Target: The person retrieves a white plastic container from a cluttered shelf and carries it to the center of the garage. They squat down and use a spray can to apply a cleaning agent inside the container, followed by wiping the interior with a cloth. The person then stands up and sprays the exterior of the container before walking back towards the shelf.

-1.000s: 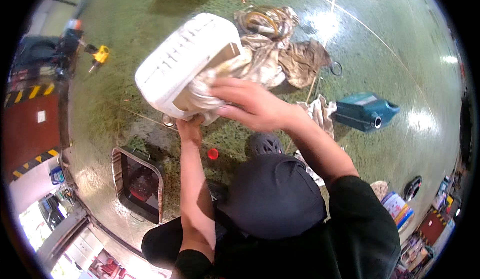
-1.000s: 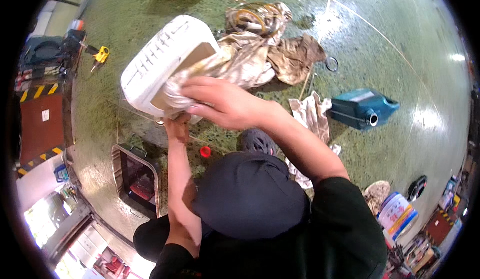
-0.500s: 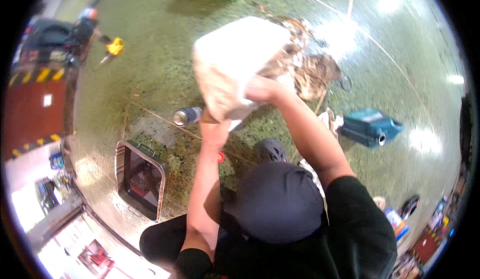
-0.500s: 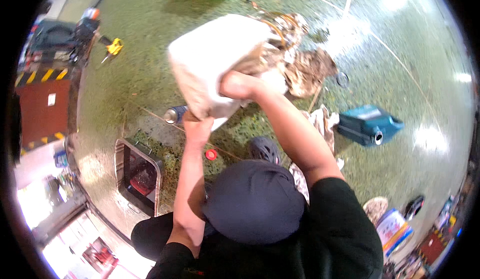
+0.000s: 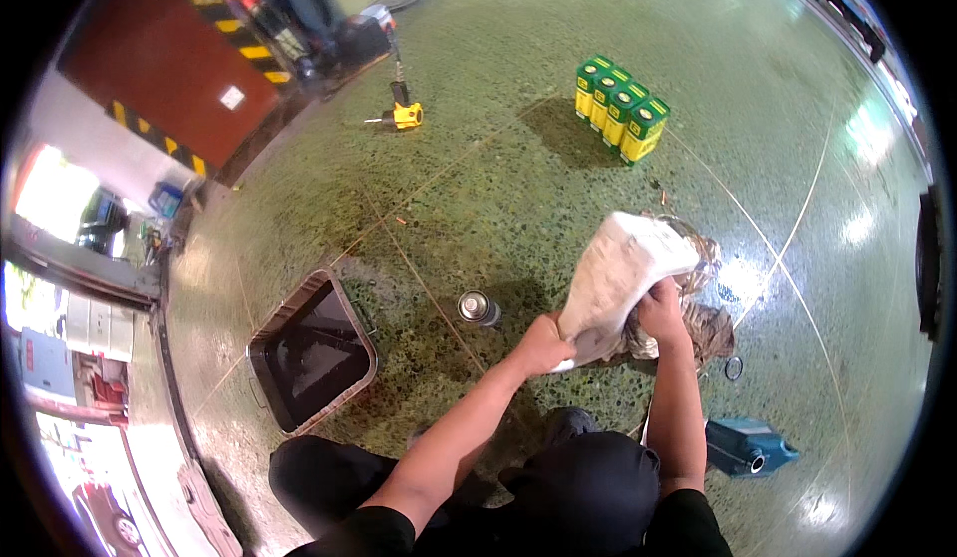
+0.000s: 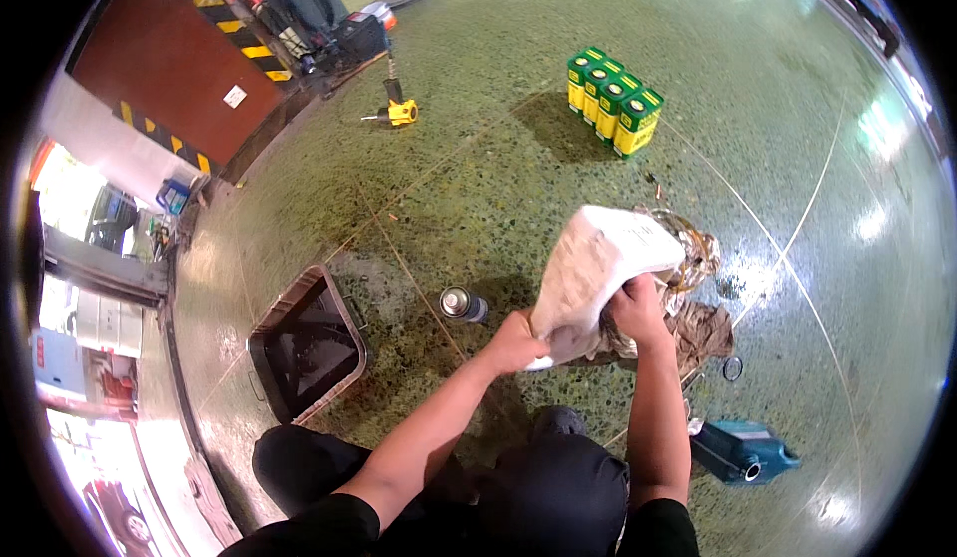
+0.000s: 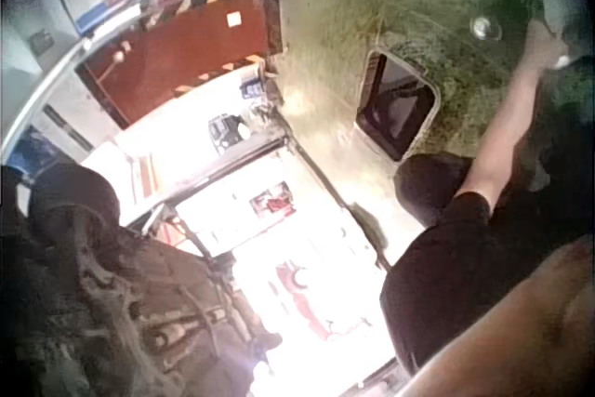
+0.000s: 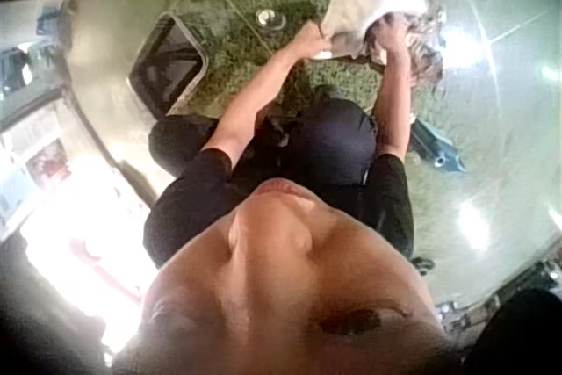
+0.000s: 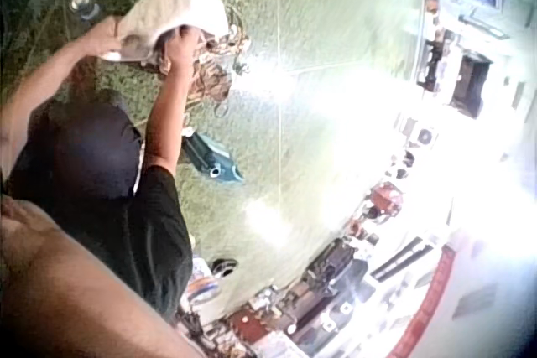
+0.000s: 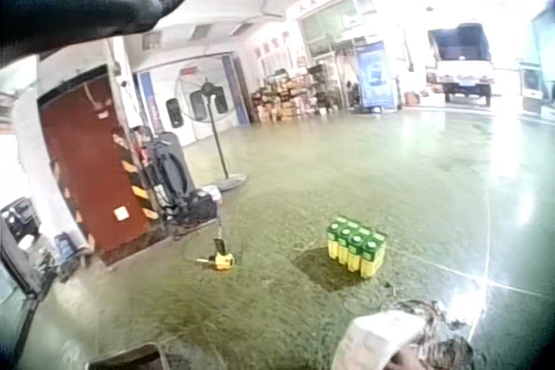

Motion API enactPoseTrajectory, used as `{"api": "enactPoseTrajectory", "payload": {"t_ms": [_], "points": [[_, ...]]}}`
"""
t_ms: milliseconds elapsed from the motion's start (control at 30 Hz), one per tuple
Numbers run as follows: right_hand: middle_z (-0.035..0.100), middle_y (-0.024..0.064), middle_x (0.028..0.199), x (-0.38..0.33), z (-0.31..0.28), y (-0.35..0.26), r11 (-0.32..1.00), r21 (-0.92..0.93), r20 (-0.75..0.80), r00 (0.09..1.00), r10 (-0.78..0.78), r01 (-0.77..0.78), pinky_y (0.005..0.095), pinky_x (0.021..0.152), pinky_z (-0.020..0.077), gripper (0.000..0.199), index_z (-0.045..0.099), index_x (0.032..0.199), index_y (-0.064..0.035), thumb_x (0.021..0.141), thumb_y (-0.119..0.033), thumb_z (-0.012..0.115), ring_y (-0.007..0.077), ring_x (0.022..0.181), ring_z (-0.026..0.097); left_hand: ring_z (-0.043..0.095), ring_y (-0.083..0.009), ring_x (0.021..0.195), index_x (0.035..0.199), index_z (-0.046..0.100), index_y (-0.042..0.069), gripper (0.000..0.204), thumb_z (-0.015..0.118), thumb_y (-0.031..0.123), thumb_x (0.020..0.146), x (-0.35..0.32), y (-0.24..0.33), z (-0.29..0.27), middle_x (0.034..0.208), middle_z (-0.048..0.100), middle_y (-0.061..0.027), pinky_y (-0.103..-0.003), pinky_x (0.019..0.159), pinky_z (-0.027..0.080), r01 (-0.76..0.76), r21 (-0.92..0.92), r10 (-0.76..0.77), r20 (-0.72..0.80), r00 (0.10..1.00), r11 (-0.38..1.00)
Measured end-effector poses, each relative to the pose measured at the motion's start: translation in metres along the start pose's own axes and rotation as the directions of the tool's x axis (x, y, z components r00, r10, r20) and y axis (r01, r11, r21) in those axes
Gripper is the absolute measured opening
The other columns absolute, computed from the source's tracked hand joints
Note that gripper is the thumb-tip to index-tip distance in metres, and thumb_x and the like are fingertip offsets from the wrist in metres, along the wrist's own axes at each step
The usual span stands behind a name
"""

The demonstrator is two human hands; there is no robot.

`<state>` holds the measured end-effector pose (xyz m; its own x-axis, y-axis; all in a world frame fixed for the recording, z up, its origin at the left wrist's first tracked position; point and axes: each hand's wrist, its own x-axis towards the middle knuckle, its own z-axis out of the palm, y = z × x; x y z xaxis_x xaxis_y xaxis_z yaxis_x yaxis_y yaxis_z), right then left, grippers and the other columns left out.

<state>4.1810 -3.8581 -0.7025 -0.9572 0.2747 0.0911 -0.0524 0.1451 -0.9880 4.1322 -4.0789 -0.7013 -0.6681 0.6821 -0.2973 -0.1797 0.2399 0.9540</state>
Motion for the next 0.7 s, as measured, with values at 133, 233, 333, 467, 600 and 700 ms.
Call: {"api": "enactPoseTrajectory", "payload": {"t_ms": [133, 233, 333, 467, 600, 700], "points": [[0.062, 0.0134, 0.13, 0.001, 0.001, 0.009, 0.984, -0.102, -0.065, 0.986, -0.151, 0.144, 0.0394, 0.103, 0.0438, 0.047, 0.057, 0.13, 0.0013, 0.085, -0.008, 0.069, 0.0247, 0.121, 0.056, 0.066, -0.0145, 0.105, 0.119, 0.067, 0.0, 0.043, 0.064, 0.001, 0.077, -0.003, 0.007, 0.014, 0.112, 0.073, -0.0092, -0.031, 0.093, 0.05, -0.013, -0.064, 0.016, 0.04, 0.999, 0.998], [0.062, 0.0128, 0.125, 0.001, -0.007, 0.01, 0.864, -0.425, 0.029, 0.958, -0.286, 0.271, 0.0389, 0.099, 0.0484, 0.046, 0.054, 0.131, 0.004, 0.091, -0.013, 0.067, 0.0262, 0.114, 0.06, 0.067, -0.0207, 0.105, 0.12, 0.066, 0.002, 0.044, 0.063, 0.002, 0.076, -0.009, 0.016, 0.021, 0.113, 0.072, -0.0141, -0.034, 0.092, 0.05, -0.02, -0.045, 0.022, 0.039, 0.999, 0.999], [0.062, 0.0128, 0.125, 0.001, -0.006, 0.009, 0.976, -0.162, -0.064, 0.985, -0.159, 0.147, 0.0391, 0.099, 0.0484, 0.046, 0.054, 0.132, 0.004, 0.091, -0.013, 0.067, 0.0262, 0.115, 0.06, 0.065, -0.0319, 0.107, 0.119, 0.065, 0.003, 0.045, 0.062, 0.003, 0.074, -0.02, 0.027, 0.029, 0.115, 0.068, -0.0202, -0.039, 0.093, 0.05, -0.155, 0.194, 0.167, -0.047, 0.985, 0.969], [0.062, 0.0128, 0.126, 0.002, -0.017, 0.01, 0.997, -0.018, -0.108, 0.991, -0.076, 0.075, 0.0394, 0.099, 0.0485, 0.046, 0.054, 0.132, 0.0039, 0.091, -0.013, 0.067, 0.0262, 0.116, 0.059, 0.058, -0.0427, 0.109, 0.117, 0.065, 0.003, 0.044, 0.061, 0.006, 0.073, -0.024, 0.029, 0.034, 0.114, 0.063, -0.0239, -0.045, 0.094, 0.049, -0.21, 0.293, 0.24, -0.069, 0.968, 0.933], [0.062, 0.0129, 0.127, -0.002, -0.025, 0.008, 0.996, 0.081, -0.128, 0.992, -0.023, 0.034, 0.0397, 0.099, 0.0486, 0.046, 0.054, 0.132, 0.0038, 0.091, -0.012, 0.067, 0.0262, 0.117, 0.059, 0.059, -0.0423, 0.108, 0.116, 0.065, 0.004, 0.043, 0.062, 0.006, 0.073, -0.022, 0.015, 0.032, 0.11, 0.064, -0.0234, -0.046, 0.092, 0.049, -0.288, 0.368, 0.336, -0.073, 0.939, 0.884], [0.061, 0.0129, 0.127, -0.013, -0.033, 0.011, 0.993, 0.12, -0.152, 0.988, 0.006, 0.013, 0.0399, 0.099, 0.0487, 0.046, 0.054, 0.132, 0.0038, 0.091, -0.012, 0.067, 0.0262, 0.118, 0.058, 0.059, -0.0412, 0.109, 0.116, 0.065, 0.005, 0.045, 0.063, 0.006, 0.072, -0.024, 0.025, 0.032, 0.107, 0.066, -0.0211, -0.047, 0.092, 0.05, -0.275, 0.395, 0.31, -0.026, 0.95, 0.876]]}}
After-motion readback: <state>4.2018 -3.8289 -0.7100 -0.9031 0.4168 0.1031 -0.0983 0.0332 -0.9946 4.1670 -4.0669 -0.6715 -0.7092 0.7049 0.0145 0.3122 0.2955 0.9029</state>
